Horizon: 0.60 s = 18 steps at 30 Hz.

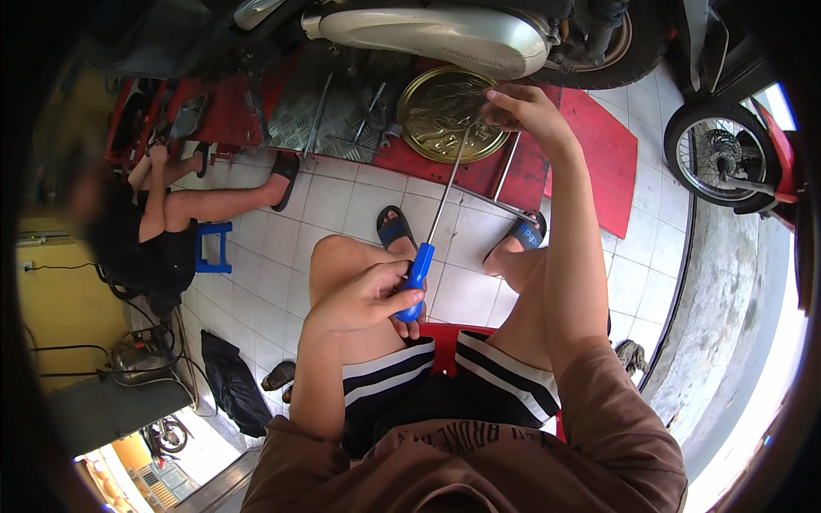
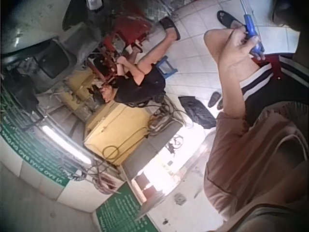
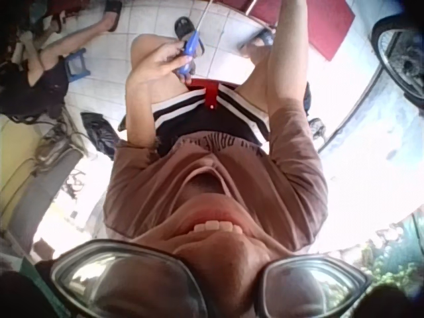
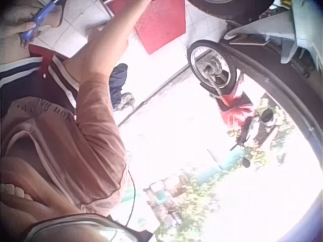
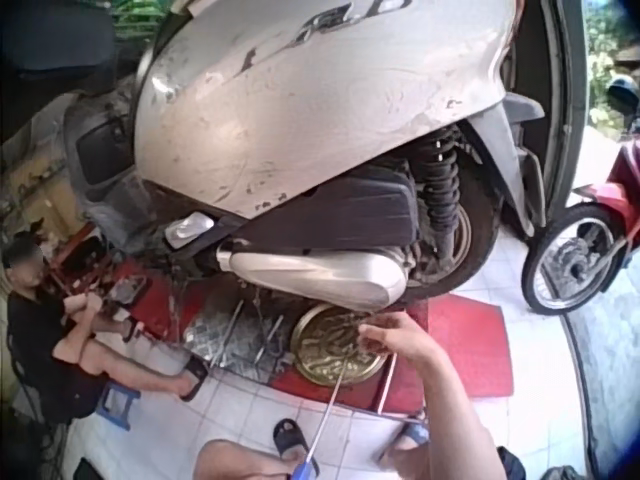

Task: The person uses a screwdriver to loosen and tighten a bolt on the underside of a white scooter. A metal pan is positioned below to catch fluid. The person repeatedly adjusts the bolt while seated on a small stool in a workshop.

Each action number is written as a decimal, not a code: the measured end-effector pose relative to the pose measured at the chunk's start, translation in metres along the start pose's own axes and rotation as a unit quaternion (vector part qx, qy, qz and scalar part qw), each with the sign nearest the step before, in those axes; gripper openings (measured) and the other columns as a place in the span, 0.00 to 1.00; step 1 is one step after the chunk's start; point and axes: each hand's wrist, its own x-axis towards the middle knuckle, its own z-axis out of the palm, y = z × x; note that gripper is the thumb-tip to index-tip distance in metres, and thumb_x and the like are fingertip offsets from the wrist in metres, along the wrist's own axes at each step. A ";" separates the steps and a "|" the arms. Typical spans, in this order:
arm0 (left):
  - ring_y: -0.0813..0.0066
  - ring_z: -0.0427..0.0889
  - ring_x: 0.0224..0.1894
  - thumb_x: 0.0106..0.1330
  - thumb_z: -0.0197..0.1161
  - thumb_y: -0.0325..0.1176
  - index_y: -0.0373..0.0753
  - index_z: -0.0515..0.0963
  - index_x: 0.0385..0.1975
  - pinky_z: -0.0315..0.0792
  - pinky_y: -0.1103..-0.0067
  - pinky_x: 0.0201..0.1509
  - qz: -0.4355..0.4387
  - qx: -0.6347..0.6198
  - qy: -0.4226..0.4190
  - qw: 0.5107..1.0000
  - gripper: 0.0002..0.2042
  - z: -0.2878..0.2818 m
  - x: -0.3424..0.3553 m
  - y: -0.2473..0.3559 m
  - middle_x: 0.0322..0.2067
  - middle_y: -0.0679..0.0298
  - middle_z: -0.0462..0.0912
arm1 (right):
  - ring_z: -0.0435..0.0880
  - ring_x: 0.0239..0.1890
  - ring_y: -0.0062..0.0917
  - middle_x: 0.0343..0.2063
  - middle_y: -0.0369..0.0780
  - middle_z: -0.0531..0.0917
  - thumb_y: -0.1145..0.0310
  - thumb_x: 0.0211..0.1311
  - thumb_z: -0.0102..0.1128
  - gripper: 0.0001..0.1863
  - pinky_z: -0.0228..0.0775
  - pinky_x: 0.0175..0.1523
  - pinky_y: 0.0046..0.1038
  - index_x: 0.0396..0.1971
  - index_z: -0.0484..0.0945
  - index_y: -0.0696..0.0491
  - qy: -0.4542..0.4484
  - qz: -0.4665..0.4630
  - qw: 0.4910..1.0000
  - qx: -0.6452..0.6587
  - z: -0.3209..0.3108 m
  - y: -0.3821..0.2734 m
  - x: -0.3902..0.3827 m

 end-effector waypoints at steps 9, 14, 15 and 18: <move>0.71 0.83 0.25 0.63 0.62 0.31 0.27 0.71 0.38 0.75 0.77 0.25 0.102 0.198 0.231 0.947 0.13 -0.001 0.025 -0.031 0.27 0.57 0.79 | 0.82 0.27 0.17 0.33 0.39 0.85 0.55 0.66 0.55 0.21 0.68 0.27 0.17 0.46 0.77 0.58 -0.254 -0.046 0.966 0.007 0.028 -0.011 -0.023; 0.76 0.83 0.30 0.62 0.64 0.30 0.29 0.69 0.41 0.75 0.81 0.27 0.050 0.210 0.112 0.970 0.14 -0.007 0.062 0.028 0.28 0.59 0.78 | 0.73 0.19 0.13 0.25 0.36 0.80 0.59 0.70 0.49 0.17 0.59 0.22 0.14 0.43 0.76 0.58 -0.202 -0.101 0.965 0.137 0.027 -0.022 -0.026; 0.73 0.83 0.30 0.59 0.67 0.33 0.29 0.69 0.41 0.75 0.78 0.28 0.026 0.198 0.085 0.976 0.17 -0.006 0.064 0.049 0.29 0.59 0.79 | 0.70 0.17 0.13 0.24 0.35 0.79 0.59 0.70 0.49 0.17 0.57 0.21 0.14 0.42 0.76 0.58 -0.183 -0.113 0.962 0.170 0.025 -0.023 -0.025; 0.66 0.81 0.39 0.54 0.71 0.32 0.30 0.67 0.50 0.73 0.74 0.41 0.127 0.392 0.032 0.911 0.26 -0.029 0.094 0.048 0.37 0.55 0.78 | 0.65 0.14 0.10 0.20 0.34 0.77 0.61 0.71 0.48 0.15 0.53 0.18 0.13 0.38 0.77 0.56 -0.067 -0.170 0.974 0.132 0.034 -0.028 -0.014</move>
